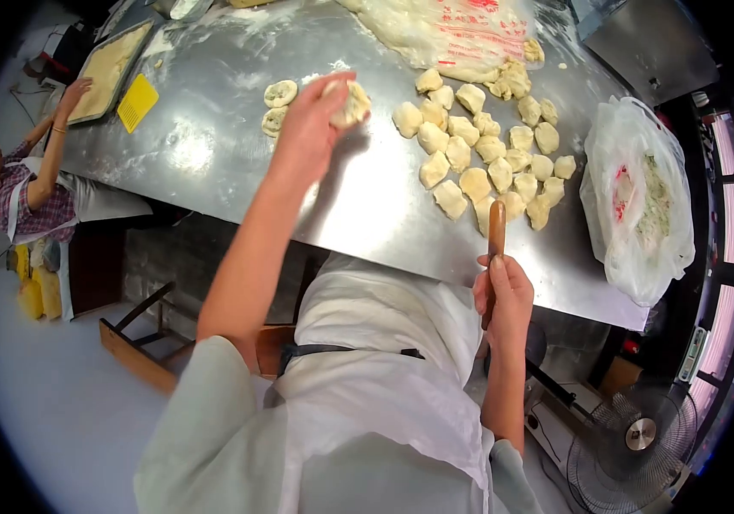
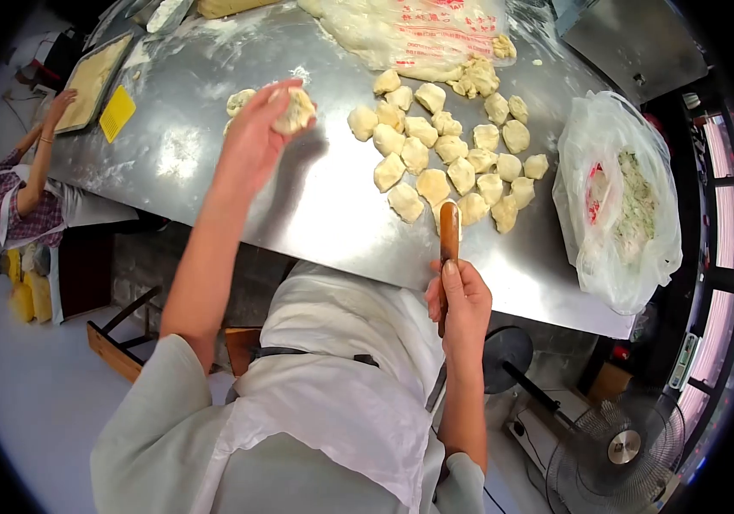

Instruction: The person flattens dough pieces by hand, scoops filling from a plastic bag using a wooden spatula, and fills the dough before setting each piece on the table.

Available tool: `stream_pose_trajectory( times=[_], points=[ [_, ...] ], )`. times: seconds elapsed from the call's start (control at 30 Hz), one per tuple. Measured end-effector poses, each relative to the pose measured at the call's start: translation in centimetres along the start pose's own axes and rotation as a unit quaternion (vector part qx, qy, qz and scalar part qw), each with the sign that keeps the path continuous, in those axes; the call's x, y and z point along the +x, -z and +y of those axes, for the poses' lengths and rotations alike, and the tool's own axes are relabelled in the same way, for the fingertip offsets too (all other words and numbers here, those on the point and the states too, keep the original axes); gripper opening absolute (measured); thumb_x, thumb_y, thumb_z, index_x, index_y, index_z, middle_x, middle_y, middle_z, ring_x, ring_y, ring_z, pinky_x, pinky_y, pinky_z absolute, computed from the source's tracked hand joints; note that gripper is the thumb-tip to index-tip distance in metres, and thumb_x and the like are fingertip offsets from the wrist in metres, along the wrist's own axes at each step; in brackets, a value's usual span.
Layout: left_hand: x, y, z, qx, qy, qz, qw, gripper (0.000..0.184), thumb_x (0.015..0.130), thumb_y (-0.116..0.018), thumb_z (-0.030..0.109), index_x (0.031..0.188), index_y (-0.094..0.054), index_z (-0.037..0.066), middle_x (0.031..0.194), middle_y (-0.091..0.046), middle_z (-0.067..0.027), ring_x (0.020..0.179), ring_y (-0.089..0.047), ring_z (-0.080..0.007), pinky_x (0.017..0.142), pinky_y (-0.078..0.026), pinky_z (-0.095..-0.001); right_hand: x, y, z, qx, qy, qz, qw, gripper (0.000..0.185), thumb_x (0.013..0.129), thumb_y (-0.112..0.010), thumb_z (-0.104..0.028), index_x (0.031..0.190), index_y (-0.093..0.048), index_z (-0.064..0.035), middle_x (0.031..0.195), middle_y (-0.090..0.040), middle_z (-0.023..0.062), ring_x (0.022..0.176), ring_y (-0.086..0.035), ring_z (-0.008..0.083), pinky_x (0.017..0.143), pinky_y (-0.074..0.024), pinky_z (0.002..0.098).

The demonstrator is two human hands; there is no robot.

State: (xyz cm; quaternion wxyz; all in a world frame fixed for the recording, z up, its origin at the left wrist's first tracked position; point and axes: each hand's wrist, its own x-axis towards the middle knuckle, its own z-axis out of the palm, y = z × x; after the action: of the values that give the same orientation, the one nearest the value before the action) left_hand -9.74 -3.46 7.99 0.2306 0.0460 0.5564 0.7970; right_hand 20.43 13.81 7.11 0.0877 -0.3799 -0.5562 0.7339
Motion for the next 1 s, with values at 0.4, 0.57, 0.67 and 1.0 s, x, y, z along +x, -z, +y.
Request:
stream_pose_trajectory(
  times=[0.4, 0.57, 0.67, 1.0],
  points=[
    [4.5, -1.3, -4.9, 0.596, -0.344, -0.127, 0.714, 0.042, 0.089, -0.063, 0.005, 0.130, -0.058, -0.002, 0.133, -0.059, -0.0228, 0.129, -0.051, -0.0401, 0.109, -0.043, -0.0455, -1.4, 1.6, 0.7, 0.011, 0.041, 0.037, 0.998, 0.028, 0.107, -0.057, -0.028, 0.108, -0.067, -0.0019, 0.067, -0.061, 0.0007, 0.048, -0.046, 0.0051, 0.045, -0.0346, 0.0206],
    [3.1, -3.3, -7.8, 0.556, -0.265, -0.125, 0.778, 0.044, 0.085, -0.069, 0.001, 0.128, -0.061, 0.000, 0.124, -0.061, -0.0178, 0.115, -0.056, -0.0384, 0.102, -0.047, -0.0442, -1.6, 1.5, 0.3, 0.017, 0.054, 0.021, 0.998, 0.028, 0.107, -0.057, -0.028, 0.108, -0.067, -0.0017, 0.067, -0.061, 0.0011, 0.047, -0.046, 0.0054, 0.045, -0.0349, 0.0206],
    [0.7, -2.6, -7.9, 0.504, -0.262, -0.041, 0.822, 0.042, 0.087, -0.070, 0.002, 0.128, -0.063, 0.003, 0.129, -0.061, -0.0176, 0.119, -0.056, -0.0386, 0.104, -0.045, -0.0430, -1.4, 1.4, 0.5, 0.024, 0.050, 0.022, 0.998, 0.029, 0.108, -0.057, -0.028, 0.108, -0.066, -0.0013, 0.067, -0.061, 0.0013, 0.047, -0.046, 0.0057, 0.045, -0.0351, 0.0206],
    [-6.8, -0.1, -3.4, 0.421, -0.193, -0.080, 0.883, 0.044, 0.099, -0.062, 0.014, 0.139, -0.056, -0.002, 0.135, -0.059, -0.0206, 0.128, -0.053, -0.0406, 0.108, -0.042, -0.0462, -1.2, 0.4, 0.3, 0.007, 0.019, -0.002, 1.000, 0.029, 0.107, -0.057, -0.028, 0.108, -0.066, -0.0003, 0.068, -0.061, 0.0016, 0.049, -0.047, 0.0058, 0.046, -0.0361, 0.0204]
  ],
)
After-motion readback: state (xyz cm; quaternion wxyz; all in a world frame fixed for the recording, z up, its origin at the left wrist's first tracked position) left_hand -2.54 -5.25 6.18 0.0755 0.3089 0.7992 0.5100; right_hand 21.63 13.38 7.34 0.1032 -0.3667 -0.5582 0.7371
